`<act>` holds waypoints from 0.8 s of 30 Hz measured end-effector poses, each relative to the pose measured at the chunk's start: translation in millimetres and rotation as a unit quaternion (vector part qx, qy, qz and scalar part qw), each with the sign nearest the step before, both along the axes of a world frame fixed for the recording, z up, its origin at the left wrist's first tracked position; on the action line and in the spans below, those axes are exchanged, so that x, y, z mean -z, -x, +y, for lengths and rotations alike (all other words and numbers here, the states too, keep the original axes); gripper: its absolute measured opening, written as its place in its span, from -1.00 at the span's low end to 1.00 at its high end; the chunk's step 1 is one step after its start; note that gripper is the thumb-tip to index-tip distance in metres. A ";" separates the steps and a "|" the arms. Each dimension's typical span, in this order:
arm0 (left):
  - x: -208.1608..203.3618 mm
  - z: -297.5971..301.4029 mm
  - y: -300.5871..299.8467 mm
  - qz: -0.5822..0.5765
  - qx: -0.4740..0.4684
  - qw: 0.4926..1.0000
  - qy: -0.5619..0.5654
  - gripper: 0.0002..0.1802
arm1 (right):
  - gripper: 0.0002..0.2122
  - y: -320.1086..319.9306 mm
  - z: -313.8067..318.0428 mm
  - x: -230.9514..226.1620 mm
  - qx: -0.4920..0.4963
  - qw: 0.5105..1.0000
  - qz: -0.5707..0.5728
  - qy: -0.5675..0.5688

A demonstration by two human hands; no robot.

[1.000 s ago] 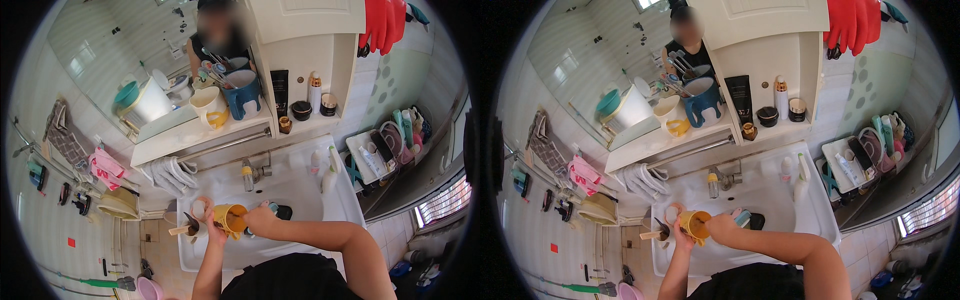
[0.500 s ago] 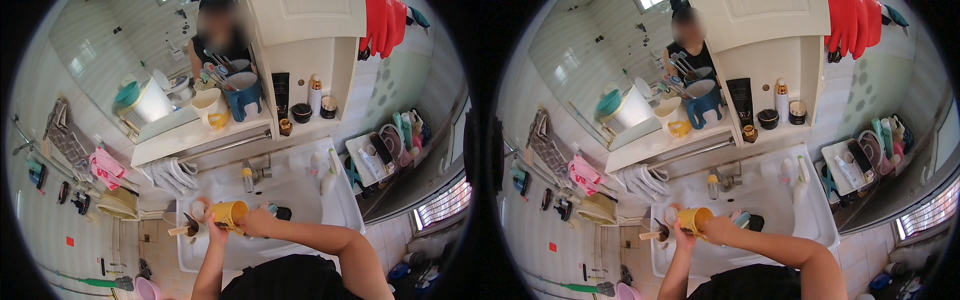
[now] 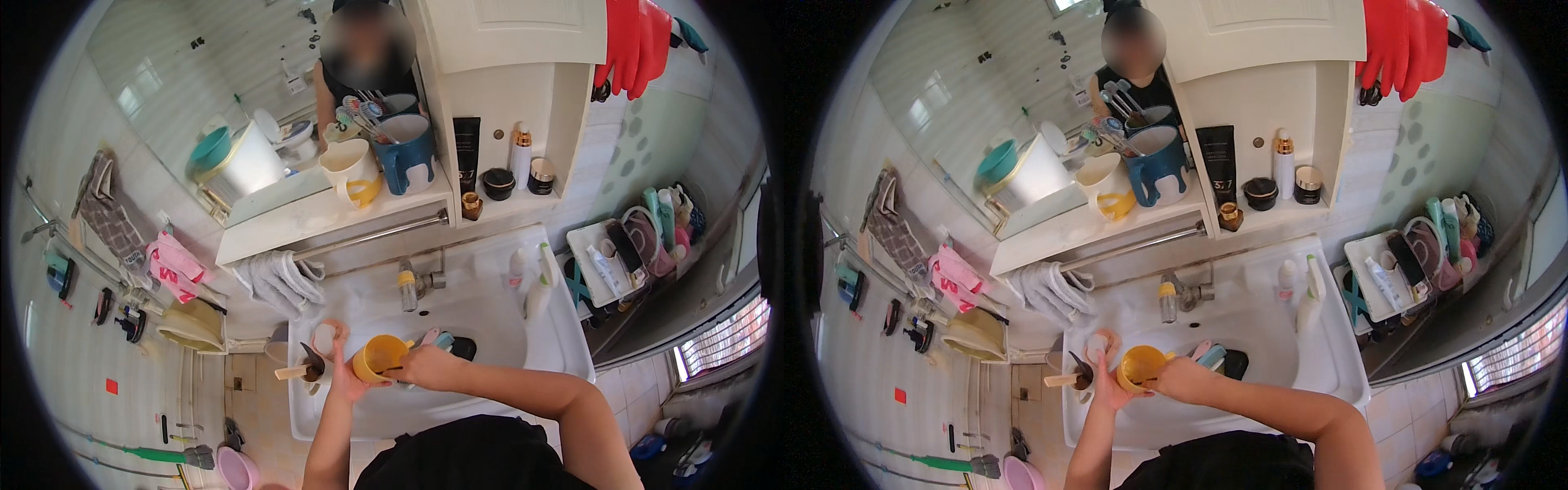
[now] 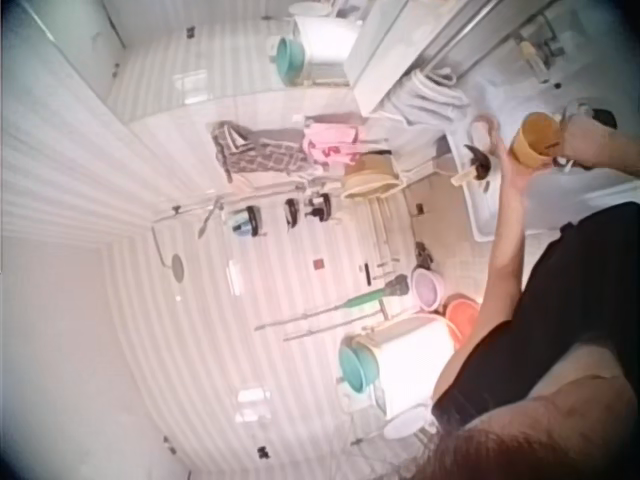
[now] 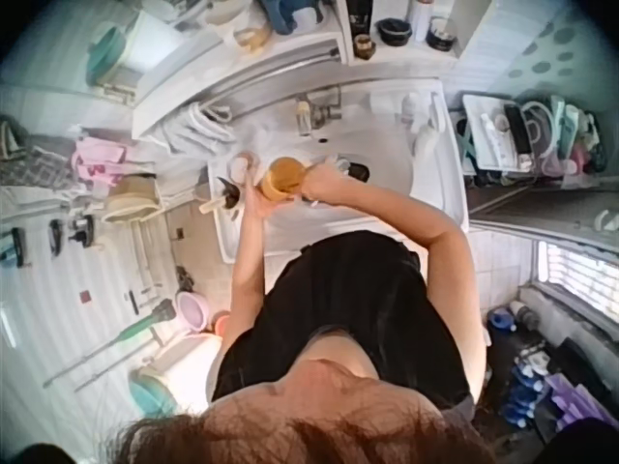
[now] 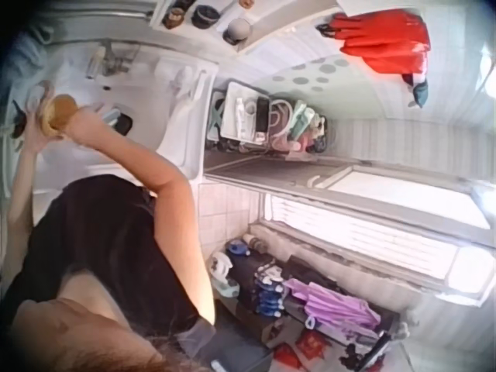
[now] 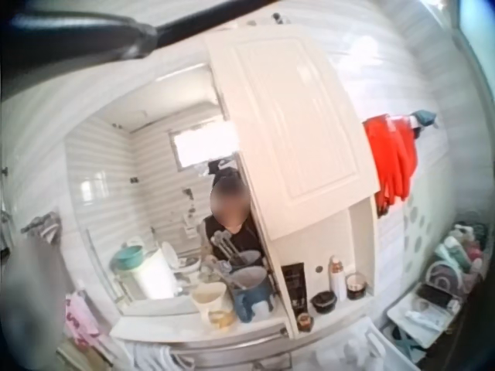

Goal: The person scrubs the inside and outside of a white mug with a yellow design using a toothbrush and water from the sink faucet. After rinsing and placing the white mug on the shelf, the person picks up a yellow mug and repeats the scrubbing and rinsing process with the toothbrush.

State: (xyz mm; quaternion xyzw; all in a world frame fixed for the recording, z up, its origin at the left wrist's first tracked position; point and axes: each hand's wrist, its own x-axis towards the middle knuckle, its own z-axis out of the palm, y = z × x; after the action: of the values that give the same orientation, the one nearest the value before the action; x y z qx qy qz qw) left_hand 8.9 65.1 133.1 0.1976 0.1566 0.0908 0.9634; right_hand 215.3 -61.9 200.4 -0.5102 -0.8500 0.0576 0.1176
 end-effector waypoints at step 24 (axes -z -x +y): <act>10.4 -29.3 -28.7 0.104 -0.315 0.938 -0.104 -0.44 | -0.72 23.7 -6.1 -1.8 0.166 0.982 0.035 0.081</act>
State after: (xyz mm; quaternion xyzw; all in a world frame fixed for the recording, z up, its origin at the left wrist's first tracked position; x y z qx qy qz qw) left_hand 37.6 35.8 122.7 0.2453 0.2997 0.3843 0.8380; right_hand 191.6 -68.0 202.2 -0.6499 -0.7413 0.1237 0.1131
